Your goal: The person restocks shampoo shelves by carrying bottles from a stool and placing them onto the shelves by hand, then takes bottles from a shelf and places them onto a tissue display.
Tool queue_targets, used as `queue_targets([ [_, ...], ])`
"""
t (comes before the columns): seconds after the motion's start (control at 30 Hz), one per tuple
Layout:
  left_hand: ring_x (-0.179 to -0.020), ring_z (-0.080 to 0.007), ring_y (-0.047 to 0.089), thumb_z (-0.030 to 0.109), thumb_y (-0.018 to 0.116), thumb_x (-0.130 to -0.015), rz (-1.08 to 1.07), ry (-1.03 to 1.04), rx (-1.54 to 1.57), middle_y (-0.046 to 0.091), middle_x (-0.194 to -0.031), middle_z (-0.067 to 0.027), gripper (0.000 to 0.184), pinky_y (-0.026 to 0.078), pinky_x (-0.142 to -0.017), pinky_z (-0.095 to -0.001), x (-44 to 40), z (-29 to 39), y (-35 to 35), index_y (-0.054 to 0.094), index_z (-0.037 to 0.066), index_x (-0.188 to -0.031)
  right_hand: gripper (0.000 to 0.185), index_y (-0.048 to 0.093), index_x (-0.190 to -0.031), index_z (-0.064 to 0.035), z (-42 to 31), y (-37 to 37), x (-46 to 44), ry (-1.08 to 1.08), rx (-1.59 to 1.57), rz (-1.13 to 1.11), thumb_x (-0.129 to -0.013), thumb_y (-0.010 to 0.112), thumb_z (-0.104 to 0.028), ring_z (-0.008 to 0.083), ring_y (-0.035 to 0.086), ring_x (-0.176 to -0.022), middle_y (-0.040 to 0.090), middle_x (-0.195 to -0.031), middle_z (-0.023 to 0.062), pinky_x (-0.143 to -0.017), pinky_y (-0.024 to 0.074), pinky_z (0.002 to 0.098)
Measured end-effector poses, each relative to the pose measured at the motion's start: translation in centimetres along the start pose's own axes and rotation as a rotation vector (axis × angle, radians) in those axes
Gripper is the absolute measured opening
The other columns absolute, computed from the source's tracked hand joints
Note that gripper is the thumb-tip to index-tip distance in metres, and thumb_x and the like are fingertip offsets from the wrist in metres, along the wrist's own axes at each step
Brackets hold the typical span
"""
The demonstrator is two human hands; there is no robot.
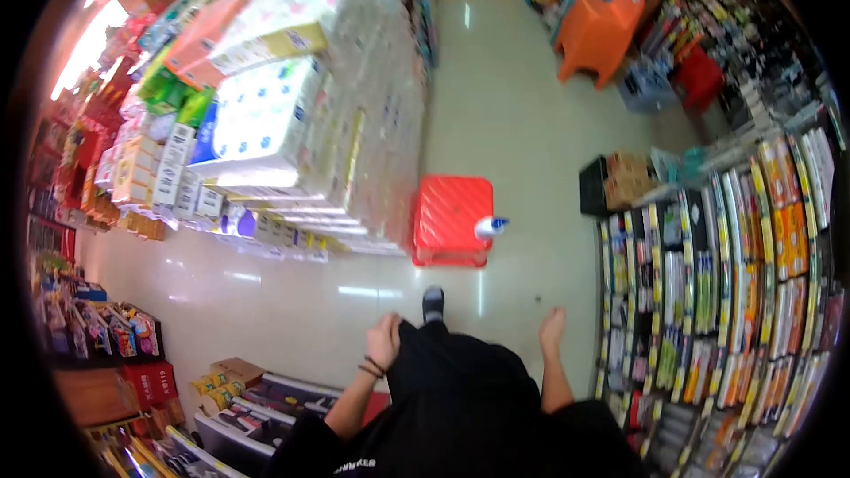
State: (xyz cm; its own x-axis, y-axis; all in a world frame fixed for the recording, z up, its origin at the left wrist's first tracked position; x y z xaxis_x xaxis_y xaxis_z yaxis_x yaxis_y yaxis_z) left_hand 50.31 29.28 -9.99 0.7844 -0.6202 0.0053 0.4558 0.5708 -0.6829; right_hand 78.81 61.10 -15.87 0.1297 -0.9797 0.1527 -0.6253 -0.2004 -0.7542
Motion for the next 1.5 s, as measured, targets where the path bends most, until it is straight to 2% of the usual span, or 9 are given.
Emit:
queue_targets([
  [0.17, -0.084, -0.0401, 0.066, 0.016, 0.058, -0.094, -0.431, 0.229, 0.027, 0.068, -0.093, -0.0187, 0.017, 0.054, -0.074, -0.0467, -6.2, 1.4, 1.7, 0.064, 0.004, -0.104, 0.032, 0.06, -0.082, 0.005, -3.4, 4.1, -6.4, -0.231, 0.034, -0.289, -0.093, 0.056, -0.025, 0.0236, 0.059, -0.059, 0.06, -0.065, 0.0174, -0.059, 0.0481, 0.0397],
  [0.23, -0.087, -0.0384, 0.066, 0.017, 0.06, -0.091, -0.723, 0.312, -0.141, 0.068, -0.094, -0.0176, 0.018, 0.054, -0.076, -0.0467, -8.5, 1.0, 4.1, 0.065, 0.006, -0.104, 0.029, 0.061, -0.086, 0.001, -7.0, 4.8, -5.6, 0.027, -0.188, -0.593, -0.094, 0.057, -0.026, 0.0168, 0.059, -0.056, 0.063, -0.066, 0.0104, -0.053, 0.0495, 0.0345],
  [0.43, -0.096, -0.0368, 0.065, 0.02, 0.062, -0.088, -0.93, 0.393, -0.194, 0.067, -0.101, -0.0166, 0.026, 0.052, -0.082, -0.0472, -16.2, 5.9, 10.3, 0.064, 0.008, -0.111, 0.025, 0.064, -0.102, 0.0025, -2.5, 15.9, -4.9, -0.18, -0.169, -0.73, -0.091, 0.062, -0.02, 0.0153, 0.066, -0.068, 0.068, -0.078, 0.0096, -0.058, 0.0527, 0.0319],
  [0.5, -0.099, -0.0373, 0.065, 0.019, 0.062, -0.089, -0.949, 0.293, -0.171, 0.068, -0.102, -0.0169, 0.032, 0.052, -0.083, -0.0472, -18.9, 8.3, 13.4, 0.061, 0.007, -0.118, 0.033, 0.053, -0.117, -0.0018, -6.6, 14.3, -5.0, 0.156, -0.429, -0.974, -0.093, 0.061, -0.022, 0.016, 0.064, -0.07, 0.065, -0.081, 0.0077, -0.06, 0.0531, 0.0307],
  [0.8, -0.102, -0.0469, 0.061, 0.019, 0.066, -0.083, -0.681, 0.242, -0.417, 0.05, -0.129, -0.0221, 0.066, 0.052, -0.084, -0.0544, -27.5, 10.1, 27.5, 0.037, 0.01, -0.141, 0.05, 0.045, -0.132, -0.0038, -7.6, 16.9, -14.5, 0.184, -0.65, -0.699, -0.089, 0.06, -0.023, 0.0164, 0.064, -0.062, 0.067, -0.08, 0.0087, -0.052, 0.0504, 0.0309],
  [0.87, -0.104, -0.0461, 0.062, 0.018, 0.067, -0.082, -0.749, 0.096, -0.559, 0.05, -0.13, -0.0235, 0.068, 0.053, -0.084, -0.0544, -28.4, 12.2, 28.8, 0.035, 0.011, -0.142, 0.052, 0.046, -0.132, -0.0002, -7.3, 17.4, -16.6, 0.088, -0.455, -0.712, -0.088, 0.061, -0.024, 0.0227, 0.067, -0.07, 0.069, -0.085, 0.0149, -0.06, 0.0525, 0.0359],
  [0.93, -0.105, -0.0454, 0.062, 0.017, 0.067, -0.082, -0.781, 0.017, -0.652, 0.05, -0.129, -0.0239, 0.068, 0.053, -0.083, -0.0547, -28.7, 12.4, 30.2, 0.035, 0.011, -0.142, 0.062, 0.047, -0.132, 0.0035, -6.9, 18.0, -17.8, 0.088, -0.391, -0.68, -0.085, 0.063, -0.034, 0.0404, 0.065, -0.104, 0.065, -0.111, 0.0302, -0.087, 0.0521, 0.0463],
  [1.33, -0.088, -0.039, 0.068, 0.02, 0.063, -0.086, -0.84, 0.376, -0.744, 0.065, -0.099, -0.0193, 0.03, 0.056, -0.072, -0.0512, -30.6, 13.4, 29.8, 0.058, 0.009, -0.113, 0.059, 0.041, -0.144, -0.0048, -10.7, 14.0, -18.0, 0.342, -0.445, -0.839, -0.089, 0.056, -0.021, 0.0261, 0.066, -0.089, 0.067, -0.096, 0.0175, -0.077, 0.0513, 0.0362],
  [1.5, -0.08, -0.0381, 0.068, 0.014, 0.063, -0.081, -0.885, 0.604, -0.588, 0.067, -0.091, -0.0189, 0.034, 0.056, -0.069, -0.0497, -30.3, 13.5, 26.4, 0.06, 0.007, -0.114, 0.044, 0.056, -0.131, -0.005, -9.2, 20.3, -14.7, 0.117, -0.486, -0.497, -0.087, 0.056, -0.009, 0.0265, 0.066, -0.092, 0.068, -0.104, 0.0169, -0.084, 0.0514, 0.0362],
])
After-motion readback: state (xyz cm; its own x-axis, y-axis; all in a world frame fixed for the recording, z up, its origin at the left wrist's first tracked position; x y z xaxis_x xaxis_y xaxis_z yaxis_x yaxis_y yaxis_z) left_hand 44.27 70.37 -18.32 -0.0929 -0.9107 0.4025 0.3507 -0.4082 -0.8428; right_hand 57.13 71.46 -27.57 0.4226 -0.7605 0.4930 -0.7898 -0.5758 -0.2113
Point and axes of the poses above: each hand's wrist, its own x-axis away from the middle knuckle, its own y-axis out of the palm, z = x × y, the point moved 2 cm from there along -x, towards the middle knuckle
